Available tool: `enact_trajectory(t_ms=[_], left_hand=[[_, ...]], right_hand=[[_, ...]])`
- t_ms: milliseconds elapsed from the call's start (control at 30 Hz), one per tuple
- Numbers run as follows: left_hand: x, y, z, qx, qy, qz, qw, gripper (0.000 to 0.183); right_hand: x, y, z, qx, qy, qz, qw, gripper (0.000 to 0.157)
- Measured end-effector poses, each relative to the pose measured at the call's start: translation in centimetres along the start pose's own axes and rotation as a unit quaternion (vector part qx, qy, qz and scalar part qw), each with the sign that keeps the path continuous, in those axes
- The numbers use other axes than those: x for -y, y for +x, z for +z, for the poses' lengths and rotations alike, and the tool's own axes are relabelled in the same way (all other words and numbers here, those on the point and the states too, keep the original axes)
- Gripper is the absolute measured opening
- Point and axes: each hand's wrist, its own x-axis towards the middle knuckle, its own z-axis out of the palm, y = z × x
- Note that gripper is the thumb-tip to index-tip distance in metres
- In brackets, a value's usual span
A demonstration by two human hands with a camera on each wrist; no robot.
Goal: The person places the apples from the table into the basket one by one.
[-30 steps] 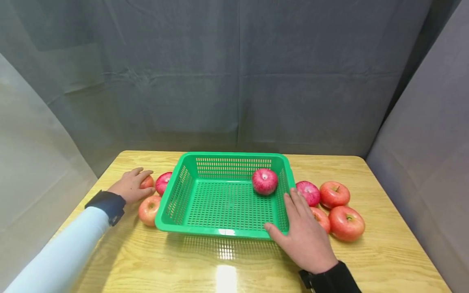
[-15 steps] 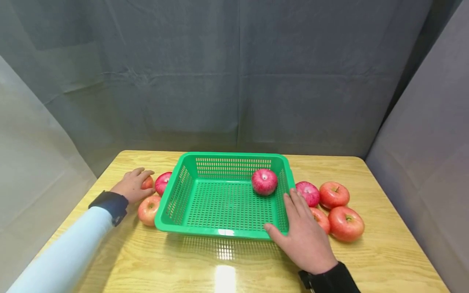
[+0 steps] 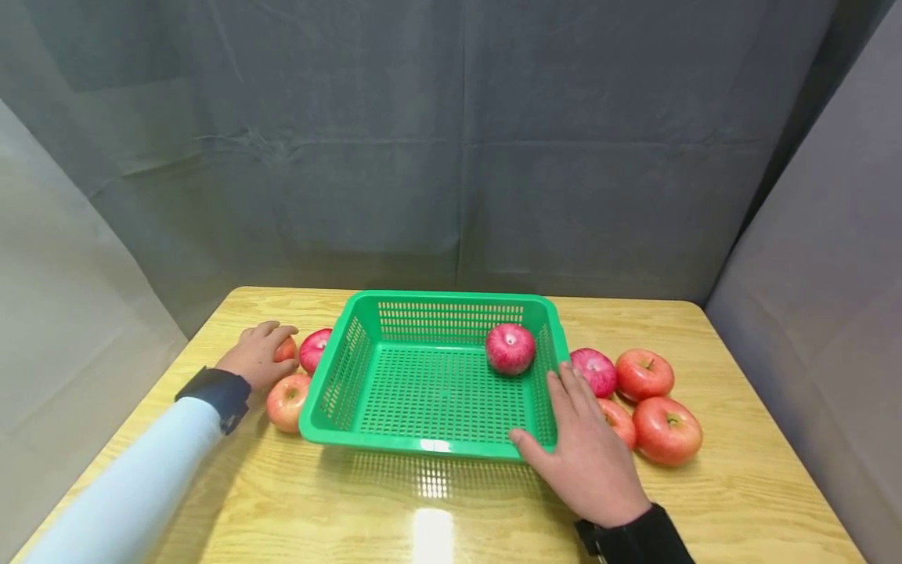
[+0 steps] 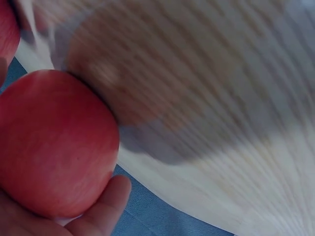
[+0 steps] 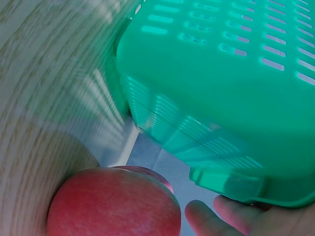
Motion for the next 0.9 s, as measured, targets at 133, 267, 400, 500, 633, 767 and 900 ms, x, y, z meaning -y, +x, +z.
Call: enact_trajectory(t_ms=[133,267,400,500,633,767,900], left_hand=[[0.1,0.2,0.3,-0.010,0.001,0.005,0.9999,0.056],[0.2,0.2,0.2,-0.002,0.002,0.004,1.0000,0.056],[0.3,0.0,0.0,0.011,-0.002,0.001,0.9999,0.057],[0.1,-0.1,-0.3,0.014,-0.002,-0.002,0.9999,0.058],[-0.2,-0.1,-0.6,0.020,-0.002,-0.006,0.9998,0.060],[-0.1,-0.1,-0.8,0.027,0.001,-0.001,0.9996,0.061],[-0.1,-0.1,-1.0,0.033,0.007,0.001,0.9994,0.060]], right_hand=[[0.1,-0.1,-0.1,0.008,-0.001,0.006,1.000,0.095],[0.1,-0.1,-0.1,0.014,0.001,0.005,1.000,0.095],[0.1,0.0,0.0,0.013,0.002,0.001,1.000,0.095],[0.1,0.0,0.0,0.011,0.003,0.001,1.000,0.094],[0.1,0.1,0.1,0.008,0.002,0.003,1.000,0.093],[0.1,0.1,0.1,0.007,0.004,0.003,1.000,0.092],[0.2,0.0,0.1,0.004,0.007,0.002,1.000,0.092]])
